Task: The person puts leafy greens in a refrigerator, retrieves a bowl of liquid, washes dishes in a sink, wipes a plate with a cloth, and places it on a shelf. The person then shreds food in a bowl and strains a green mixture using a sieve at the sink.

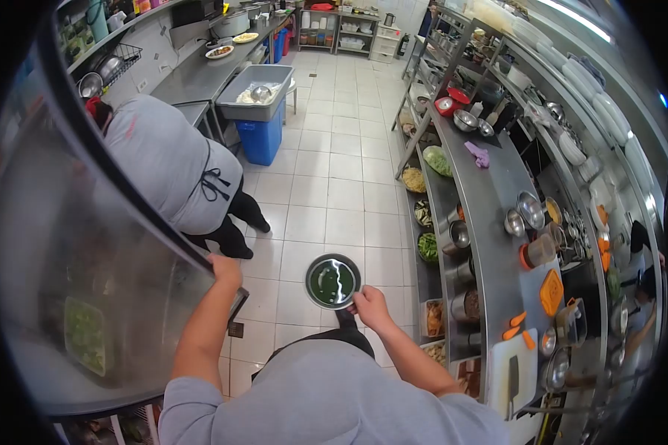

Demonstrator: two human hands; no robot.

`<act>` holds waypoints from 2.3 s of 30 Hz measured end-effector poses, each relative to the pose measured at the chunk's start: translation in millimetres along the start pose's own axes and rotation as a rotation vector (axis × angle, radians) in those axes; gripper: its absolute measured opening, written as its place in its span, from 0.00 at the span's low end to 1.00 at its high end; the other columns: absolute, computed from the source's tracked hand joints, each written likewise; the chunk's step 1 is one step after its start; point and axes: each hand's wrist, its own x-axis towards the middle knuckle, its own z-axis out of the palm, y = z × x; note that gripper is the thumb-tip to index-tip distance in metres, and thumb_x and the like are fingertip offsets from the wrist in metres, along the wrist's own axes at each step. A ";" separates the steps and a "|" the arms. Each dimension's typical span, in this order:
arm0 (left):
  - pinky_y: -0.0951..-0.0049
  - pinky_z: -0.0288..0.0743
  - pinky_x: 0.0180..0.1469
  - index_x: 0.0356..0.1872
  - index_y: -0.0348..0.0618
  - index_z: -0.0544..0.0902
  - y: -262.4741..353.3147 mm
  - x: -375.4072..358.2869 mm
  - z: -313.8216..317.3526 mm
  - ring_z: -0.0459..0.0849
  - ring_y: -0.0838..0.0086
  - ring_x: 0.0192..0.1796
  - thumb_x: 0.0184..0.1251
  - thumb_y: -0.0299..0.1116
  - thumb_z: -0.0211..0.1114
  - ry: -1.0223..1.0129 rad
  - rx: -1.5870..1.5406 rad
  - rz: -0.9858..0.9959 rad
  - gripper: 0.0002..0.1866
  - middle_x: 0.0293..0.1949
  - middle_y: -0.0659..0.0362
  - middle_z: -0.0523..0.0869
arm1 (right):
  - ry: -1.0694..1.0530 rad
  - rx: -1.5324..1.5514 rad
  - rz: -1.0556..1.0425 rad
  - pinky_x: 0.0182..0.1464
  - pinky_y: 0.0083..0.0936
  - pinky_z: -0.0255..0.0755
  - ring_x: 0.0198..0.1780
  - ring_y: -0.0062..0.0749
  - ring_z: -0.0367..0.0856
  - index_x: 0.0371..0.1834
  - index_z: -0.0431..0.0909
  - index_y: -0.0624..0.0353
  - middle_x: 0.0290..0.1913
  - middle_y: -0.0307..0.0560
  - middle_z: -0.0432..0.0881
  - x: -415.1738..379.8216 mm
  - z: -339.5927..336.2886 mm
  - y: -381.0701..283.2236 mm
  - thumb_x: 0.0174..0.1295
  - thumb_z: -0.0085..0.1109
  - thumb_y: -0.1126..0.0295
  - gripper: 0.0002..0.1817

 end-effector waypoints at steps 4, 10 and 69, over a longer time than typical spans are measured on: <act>0.45 0.66 0.63 0.53 0.52 0.93 20.6 -21.2 -31.5 0.90 0.58 0.59 0.67 0.48 0.68 -0.043 -0.083 -0.093 0.19 0.54 0.55 0.94 | -0.194 -0.124 -0.010 0.30 0.30 0.82 0.31 0.33 0.92 0.29 0.75 0.68 0.24 0.52 0.84 78.3 -25.7 -27.5 0.72 0.53 0.69 0.15; 0.48 0.66 0.57 0.52 0.50 0.92 104.9 -55.2 -46.4 0.91 0.58 0.54 0.66 0.49 0.67 -0.163 -0.295 -0.162 0.20 0.49 0.58 0.95 | -0.432 -0.230 -0.059 0.32 0.29 0.84 0.31 0.33 0.92 0.31 0.77 0.69 0.28 0.54 0.87 173.4 -40.6 -65.8 0.73 0.54 0.70 0.14; 0.59 0.96 0.46 0.38 0.38 0.74 -408.6 -178.5 155.9 0.94 0.54 0.43 0.76 0.23 0.57 1.253 -2.719 -0.971 0.03 0.44 0.44 0.90 | -1.128 -0.982 -0.502 0.50 0.46 0.82 0.46 0.58 0.90 0.43 0.84 0.64 0.40 0.61 0.90 291.1 504.9 -136.3 0.71 0.65 0.57 0.18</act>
